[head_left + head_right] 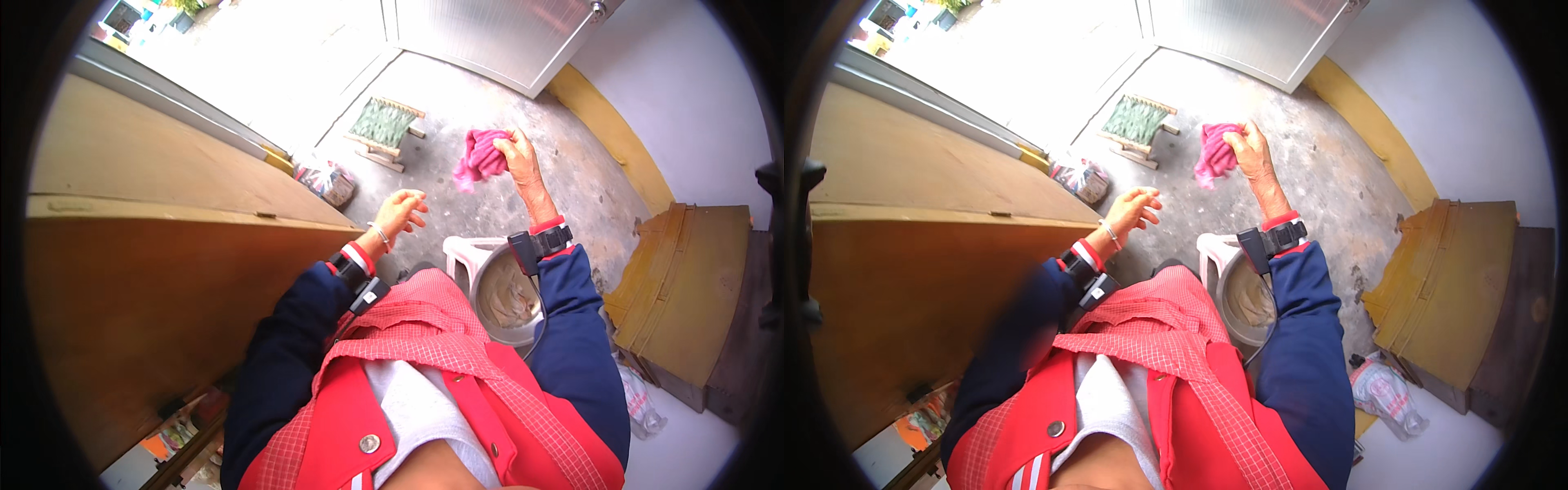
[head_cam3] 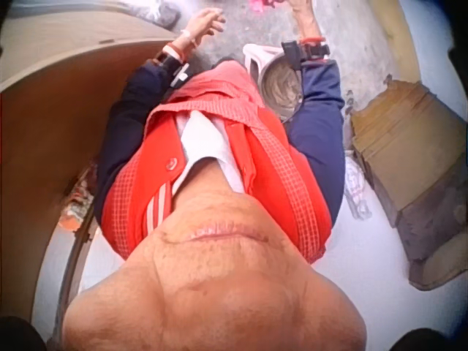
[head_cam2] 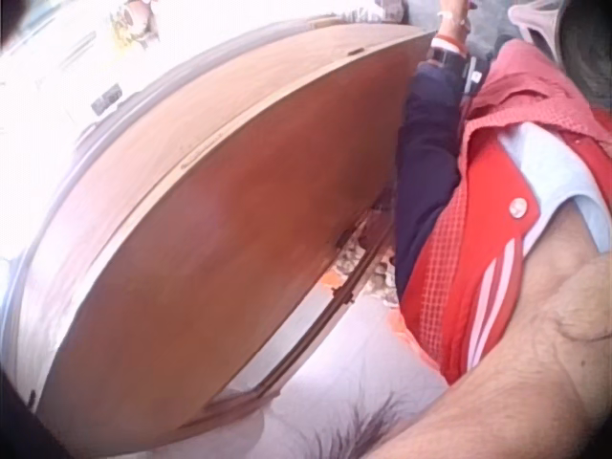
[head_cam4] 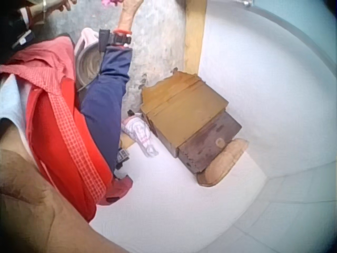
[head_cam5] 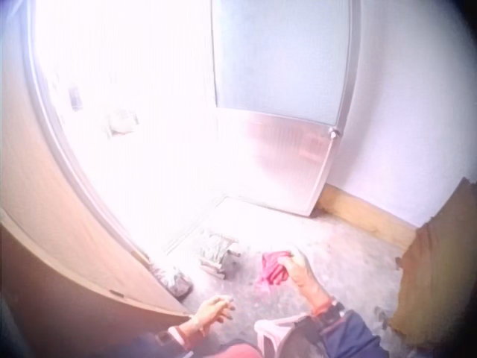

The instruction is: The person washes a pink cloth in a basin, wrings it, and wipes a metal door and a wooden cabinet with a mirror. The person then rewets the cloth in a metal bowl and continues wiping.

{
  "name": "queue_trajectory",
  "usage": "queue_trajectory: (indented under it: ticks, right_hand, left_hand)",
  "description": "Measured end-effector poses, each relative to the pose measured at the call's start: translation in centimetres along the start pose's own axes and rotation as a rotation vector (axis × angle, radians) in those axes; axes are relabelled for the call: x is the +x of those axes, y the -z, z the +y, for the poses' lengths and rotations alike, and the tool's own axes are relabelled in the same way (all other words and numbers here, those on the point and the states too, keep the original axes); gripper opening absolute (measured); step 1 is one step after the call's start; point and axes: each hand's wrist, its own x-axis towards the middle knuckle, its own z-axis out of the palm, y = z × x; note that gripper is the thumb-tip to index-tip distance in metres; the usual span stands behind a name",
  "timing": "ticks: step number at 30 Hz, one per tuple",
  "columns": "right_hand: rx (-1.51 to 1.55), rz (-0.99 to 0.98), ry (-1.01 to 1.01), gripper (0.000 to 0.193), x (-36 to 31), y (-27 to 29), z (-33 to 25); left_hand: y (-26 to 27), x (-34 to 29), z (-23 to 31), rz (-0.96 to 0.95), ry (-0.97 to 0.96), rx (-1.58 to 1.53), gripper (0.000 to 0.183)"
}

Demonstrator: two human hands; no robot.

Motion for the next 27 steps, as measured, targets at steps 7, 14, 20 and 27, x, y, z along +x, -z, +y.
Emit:
queue_trajectory:
  ticks: [7, 14, 20, 27]
  right_hand:
    - [-0.341, 0.109, 0.227, 0.018, 5.5, -0.5, -0.3]
    - [-0.267, -0.375, 0.185, 0.029, 16.4, -5.7, -3.5]
    - [-0.309, -1.114, 0.288, 0.052, 22.8, -12.5, -9.1]
    - [-0.713, -1.296, 0.591, 0.058, 30.7, -16.0, -14.5]
  left_hand:
    - [0.3, 4.5, 3.6, -0.051, -0.049, 0.031, 0.025]
    - [4.0, 14.0, 7.4, 0.051, -0.048, -0.044, 0.033]
    - [6.1, 23.2, 12.9, 0.189, -0.624, -0.194, 0.051]
    - [11.6, 21.5, 23.1, 0.090, -0.728, -0.141, 0.052]
